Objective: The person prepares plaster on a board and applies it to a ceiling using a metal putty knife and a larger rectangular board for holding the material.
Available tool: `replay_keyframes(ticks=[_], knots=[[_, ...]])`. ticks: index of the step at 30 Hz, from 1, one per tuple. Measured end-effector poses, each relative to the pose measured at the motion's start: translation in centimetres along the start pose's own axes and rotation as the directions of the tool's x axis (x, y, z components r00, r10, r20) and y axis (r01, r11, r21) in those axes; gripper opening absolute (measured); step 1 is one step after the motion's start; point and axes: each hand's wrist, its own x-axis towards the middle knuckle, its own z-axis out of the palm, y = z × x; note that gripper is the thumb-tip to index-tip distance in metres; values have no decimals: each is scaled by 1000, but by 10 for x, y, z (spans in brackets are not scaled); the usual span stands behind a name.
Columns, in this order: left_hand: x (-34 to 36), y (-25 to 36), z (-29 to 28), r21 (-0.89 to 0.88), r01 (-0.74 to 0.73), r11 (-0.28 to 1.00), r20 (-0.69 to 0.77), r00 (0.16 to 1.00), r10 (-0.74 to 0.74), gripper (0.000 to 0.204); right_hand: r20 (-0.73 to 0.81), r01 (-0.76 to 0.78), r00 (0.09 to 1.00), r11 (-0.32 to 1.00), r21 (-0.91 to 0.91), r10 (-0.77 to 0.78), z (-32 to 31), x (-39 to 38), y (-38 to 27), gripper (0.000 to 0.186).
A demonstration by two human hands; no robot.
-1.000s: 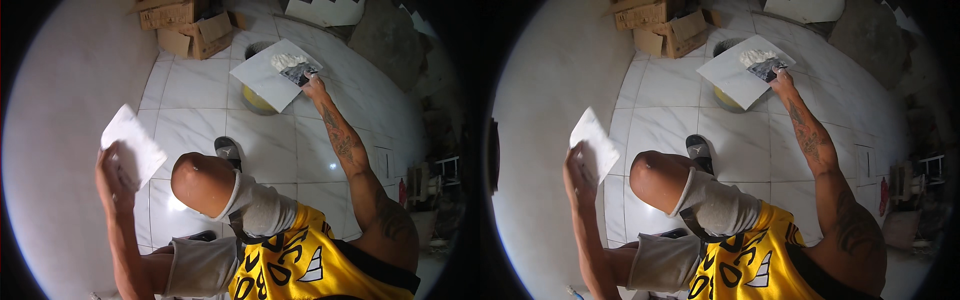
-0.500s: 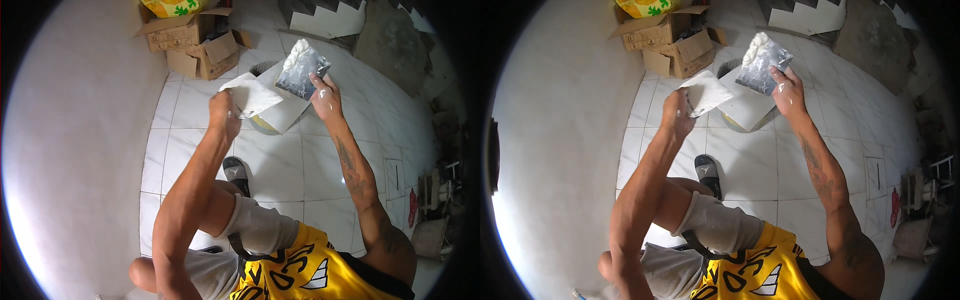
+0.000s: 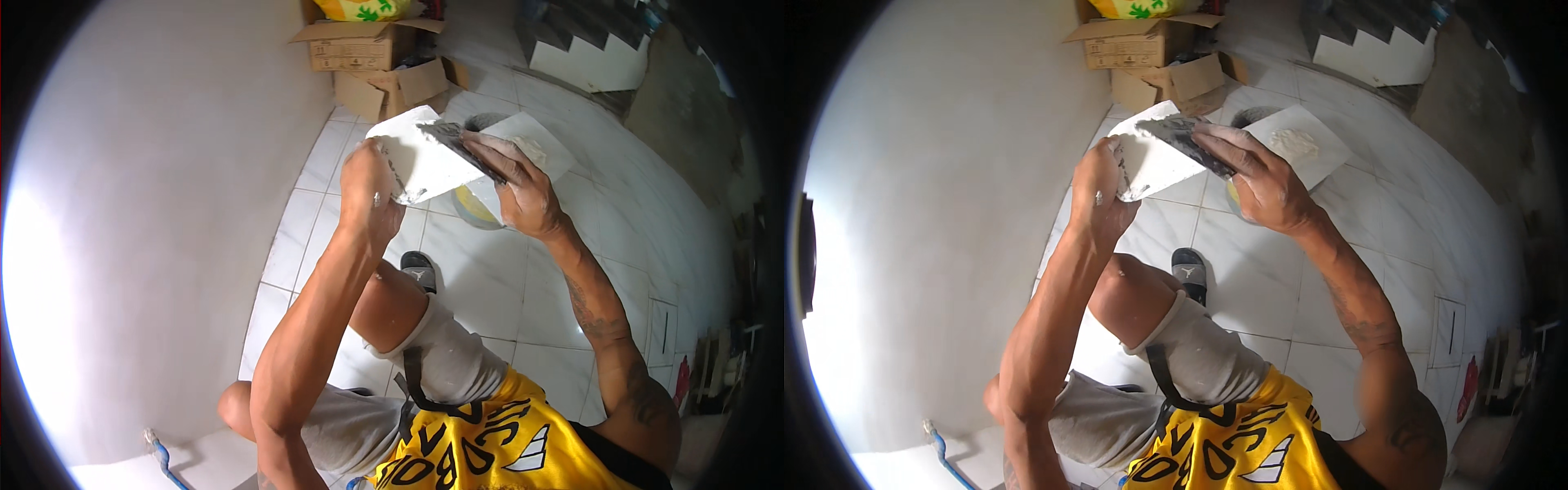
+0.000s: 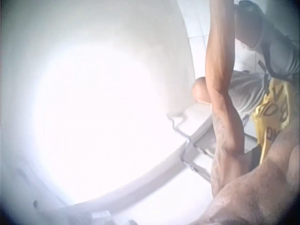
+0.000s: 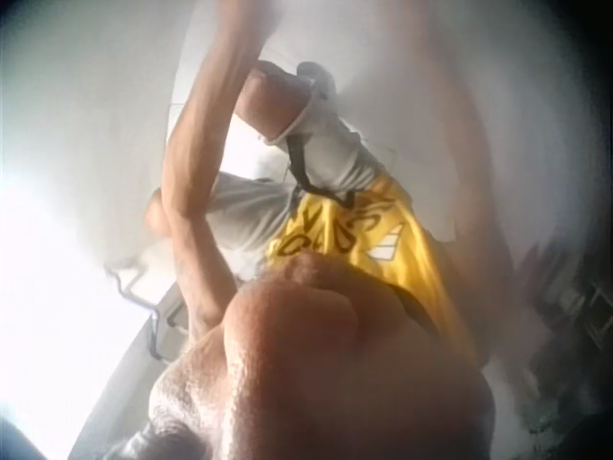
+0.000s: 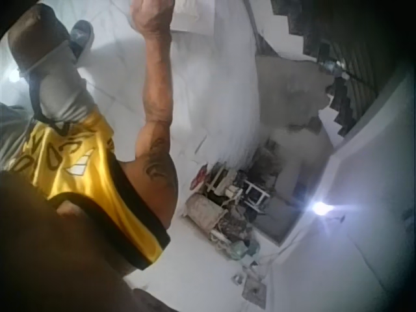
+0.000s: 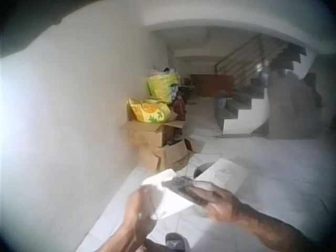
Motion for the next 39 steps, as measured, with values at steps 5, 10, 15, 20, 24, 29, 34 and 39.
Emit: replay_keyframes(ticks=[5,10,15,20,24,29,34,39], knots=[[-32,24,-19,16,-67,998,-156,985,69,26,39,134,990,989,61,-136,13,13,3,64],[-54,44,-38,105,-121,987,-268,952,145,32,91,226,967,964,137,-240,25,24,18,65],[-52,35,7,243,-146,959,-415,878,239,37,41,249,964,941,228,-264,8,24,88,51],[-57,38,29,281,-221,934,-484,808,337,36,-15,-42,998,871,489,57,0,38,101,26],[-63,31,12,476,-437,764,-449,626,638,30,426,-497,811,87,863,401,-8,61,71,20],[-69,18,17,763,-495,416,-273,336,901,26,721,-547,638,-500,671,269,6,62,40,25],[-91,5,26,929,-356,106,-69,116,991,29,754,-405,641,-772,489,141,49,62,5,25],[-120,7,0,813,-348,-467,545,173,820,30,814,-472,581,-811,344,7,62,79,-30,28]])
